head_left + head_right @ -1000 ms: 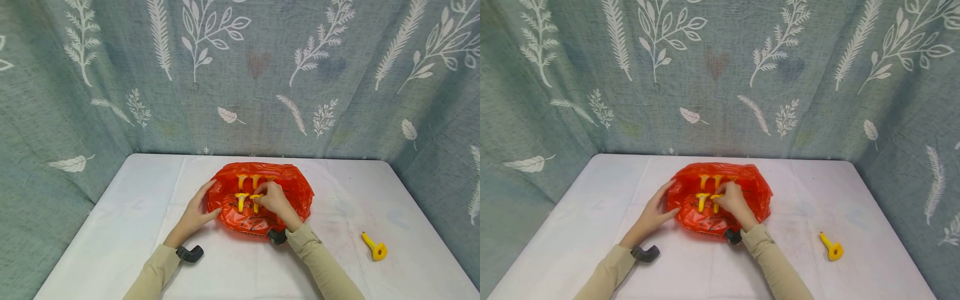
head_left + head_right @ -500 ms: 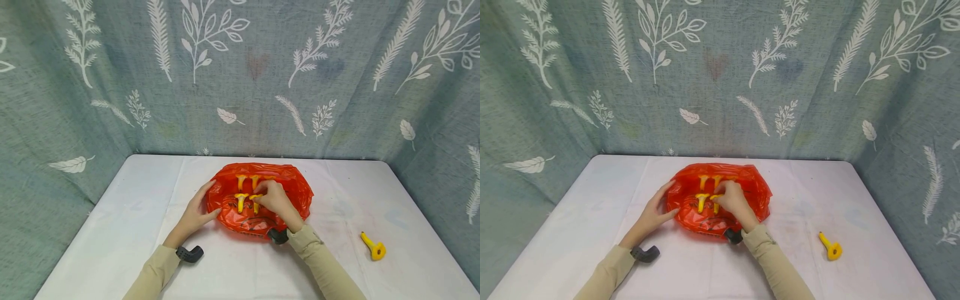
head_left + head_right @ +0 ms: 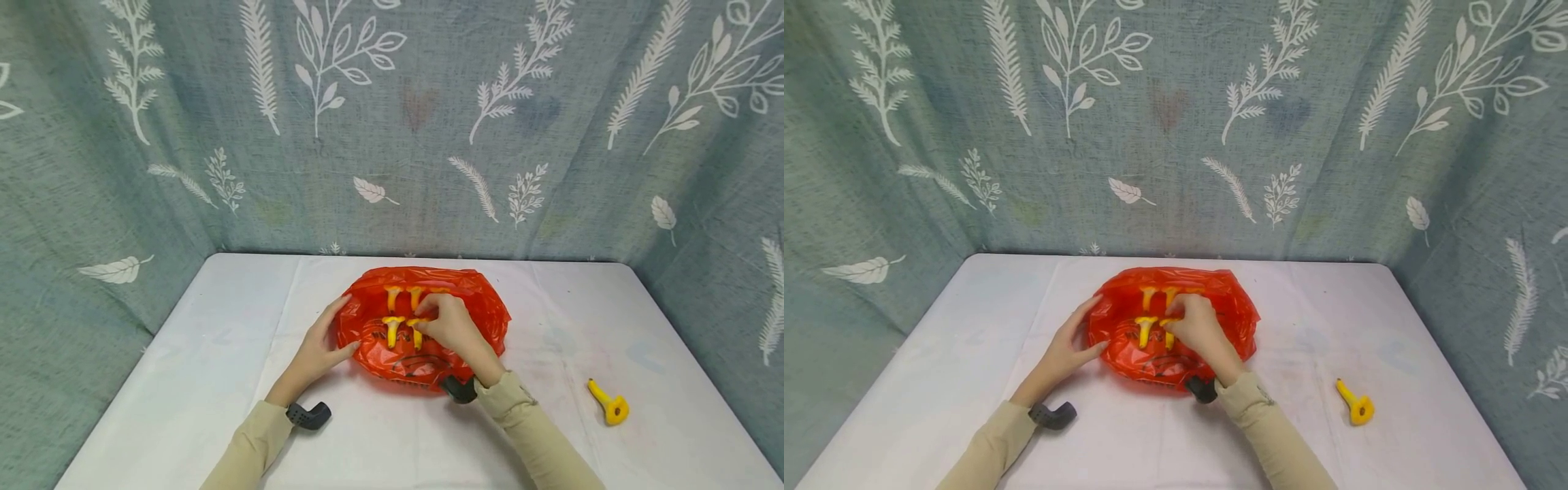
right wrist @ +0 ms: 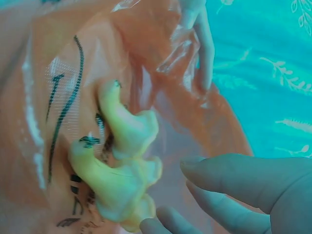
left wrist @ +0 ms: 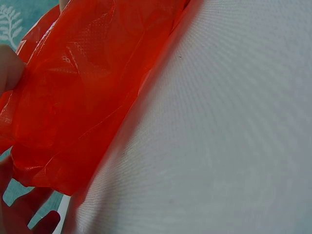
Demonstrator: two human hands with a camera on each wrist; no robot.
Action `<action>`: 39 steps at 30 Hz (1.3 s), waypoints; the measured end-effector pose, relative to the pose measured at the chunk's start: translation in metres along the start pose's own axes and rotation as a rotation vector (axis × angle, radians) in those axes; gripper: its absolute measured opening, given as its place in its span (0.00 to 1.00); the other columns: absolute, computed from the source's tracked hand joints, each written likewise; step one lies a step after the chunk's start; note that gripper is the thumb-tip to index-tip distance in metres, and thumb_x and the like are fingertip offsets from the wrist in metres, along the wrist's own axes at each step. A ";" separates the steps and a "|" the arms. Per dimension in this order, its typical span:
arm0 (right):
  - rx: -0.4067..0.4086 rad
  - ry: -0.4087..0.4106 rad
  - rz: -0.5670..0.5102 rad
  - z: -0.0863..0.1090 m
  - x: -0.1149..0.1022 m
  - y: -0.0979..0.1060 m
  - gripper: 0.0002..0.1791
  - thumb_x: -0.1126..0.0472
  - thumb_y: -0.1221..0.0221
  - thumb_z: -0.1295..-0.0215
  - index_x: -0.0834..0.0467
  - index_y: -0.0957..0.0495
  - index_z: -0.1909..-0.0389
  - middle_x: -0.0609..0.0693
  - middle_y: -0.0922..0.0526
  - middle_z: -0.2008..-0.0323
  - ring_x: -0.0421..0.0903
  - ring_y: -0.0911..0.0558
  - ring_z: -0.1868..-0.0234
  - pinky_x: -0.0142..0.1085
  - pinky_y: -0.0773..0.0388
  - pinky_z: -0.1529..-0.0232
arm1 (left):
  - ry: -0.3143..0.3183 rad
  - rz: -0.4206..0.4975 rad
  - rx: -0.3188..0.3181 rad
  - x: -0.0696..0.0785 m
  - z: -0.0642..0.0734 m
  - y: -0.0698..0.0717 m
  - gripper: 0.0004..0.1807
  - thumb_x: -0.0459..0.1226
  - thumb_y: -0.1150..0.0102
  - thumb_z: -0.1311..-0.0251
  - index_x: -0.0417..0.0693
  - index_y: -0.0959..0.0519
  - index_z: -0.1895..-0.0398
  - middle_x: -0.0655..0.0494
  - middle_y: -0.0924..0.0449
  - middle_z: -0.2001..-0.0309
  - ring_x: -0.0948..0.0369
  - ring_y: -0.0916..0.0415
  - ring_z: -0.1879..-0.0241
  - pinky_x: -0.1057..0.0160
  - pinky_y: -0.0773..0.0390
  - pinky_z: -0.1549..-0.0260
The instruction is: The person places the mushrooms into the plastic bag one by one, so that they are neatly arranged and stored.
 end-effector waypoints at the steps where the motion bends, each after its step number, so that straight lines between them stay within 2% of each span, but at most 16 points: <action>1: -0.004 0.004 0.001 0.001 -0.001 0.001 0.07 0.68 0.30 0.43 0.62 0.16 0.63 0.53 0.15 0.63 0.48 0.19 0.63 0.38 0.19 0.63 | -0.003 0.001 0.002 0.000 0.000 0.000 0.48 0.30 0.28 0.48 0.50 0.42 0.24 0.51 0.40 0.27 0.51 0.45 0.27 0.55 0.46 0.29; 4: -0.015 0.017 0.005 0.006 -0.006 0.004 0.08 0.67 0.31 0.43 0.62 0.16 0.62 0.54 0.15 0.61 0.52 0.19 0.59 0.40 0.19 0.60 | -0.009 0.001 0.008 0.000 0.000 0.000 0.49 0.29 0.28 0.49 0.48 0.42 0.24 0.49 0.40 0.27 0.50 0.45 0.27 0.57 0.47 0.29; 8: -0.012 0.036 0.015 0.013 -0.010 0.010 0.07 0.67 0.31 0.42 0.62 0.16 0.63 0.56 0.15 0.60 0.55 0.19 0.56 0.42 0.19 0.59 | -0.007 0.000 -0.001 0.000 0.000 -0.001 0.48 0.30 0.28 0.48 0.51 0.42 0.24 0.51 0.40 0.27 0.52 0.45 0.27 0.62 0.46 0.30; 16: 0.014 0.080 0.096 0.031 -0.018 0.025 0.07 0.66 0.30 0.43 0.59 0.15 0.63 0.53 0.18 0.56 0.54 0.21 0.49 0.48 0.21 0.50 | -0.013 -0.012 -0.002 0.001 0.002 -0.001 0.47 0.33 0.29 0.46 0.54 0.41 0.24 0.53 0.39 0.27 0.53 0.45 0.27 0.62 0.46 0.29; 23: 0.039 0.158 0.106 0.048 -0.020 0.037 0.05 0.67 0.32 0.42 0.58 0.16 0.64 0.51 0.19 0.61 0.53 0.20 0.55 0.48 0.21 0.54 | -0.014 -0.020 0.000 0.002 0.001 0.001 0.47 0.33 0.29 0.46 0.52 0.41 0.24 0.51 0.39 0.27 0.51 0.45 0.27 0.55 0.45 0.29; 27: 0.071 0.202 0.108 0.058 -0.018 0.047 0.05 0.65 0.32 0.42 0.57 0.16 0.65 0.50 0.18 0.62 0.52 0.19 0.57 0.49 0.20 0.55 | -0.004 -0.029 0.000 0.003 0.001 0.001 0.47 0.32 0.29 0.46 0.51 0.42 0.24 0.51 0.40 0.27 0.51 0.45 0.27 0.56 0.45 0.29; 29: 0.088 0.217 0.112 0.063 -0.017 0.052 0.05 0.65 0.32 0.42 0.56 0.16 0.66 0.49 0.18 0.63 0.51 0.19 0.57 0.49 0.20 0.55 | -0.002 -0.035 0.003 0.006 0.001 0.002 0.47 0.30 0.29 0.46 0.49 0.42 0.24 0.50 0.40 0.27 0.51 0.45 0.27 0.57 0.45 0.29; 32: 0.113 0.239 0.121 0.072 -0.015 0.060 0.06 0.66 0.31 0.43 0.55 0.17 0.67 0.48 0.17 0.64 0.49 0.19 0.59 0.48 0.19 0.57 | -0.012 -0.037 -0.001 0.022 0.001 0.003 0.45 0.28 0.30 0.46 0.41 0.42 0.25 0.44 0.39 0.28 0.46 0.43 0.28 0.56 0.43 0.30; 36: 0.142 0.251 0.127 0.083 -0.007 0.071 0.07 0.68 0.31 0.44 0.54 0.17 0.68 0.44 0.18 0.66 0.45 0.18 0.62 0.44 0.17 0.60 | -0.011 -0.033 -0.011 0.040 0.000 0.004 0.44 0.27 0.31 0.47 0.35 0.41 0.27 0.38 0.38 0.29 0.43 0.42 0.29 0.48 0.42 0.31; 39: 0.146 0.260 0.107 0.090 0.001 0.079 0.08 0.70 0.32 0.43 0.54 0.17 0.68 0.43 0.18 0.67 0.43 0.17 0.64 0.41 0.16 0.62 | 0.000 -0.035 -0.011 0.042 -0.001 0.004 0.44 0.27 0.31 0.47 0.35 0.41 0.27 0.39 0.38 0.29 0.43 0.42 0.29 0.42 0.42 0.32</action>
Point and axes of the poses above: each hand's wrist, its own z-axis away from the middle knuckle, its own y-axis out of the back of the hand, x = y × z, the point moved 8 cm from there along -z, towards the middle knuckle
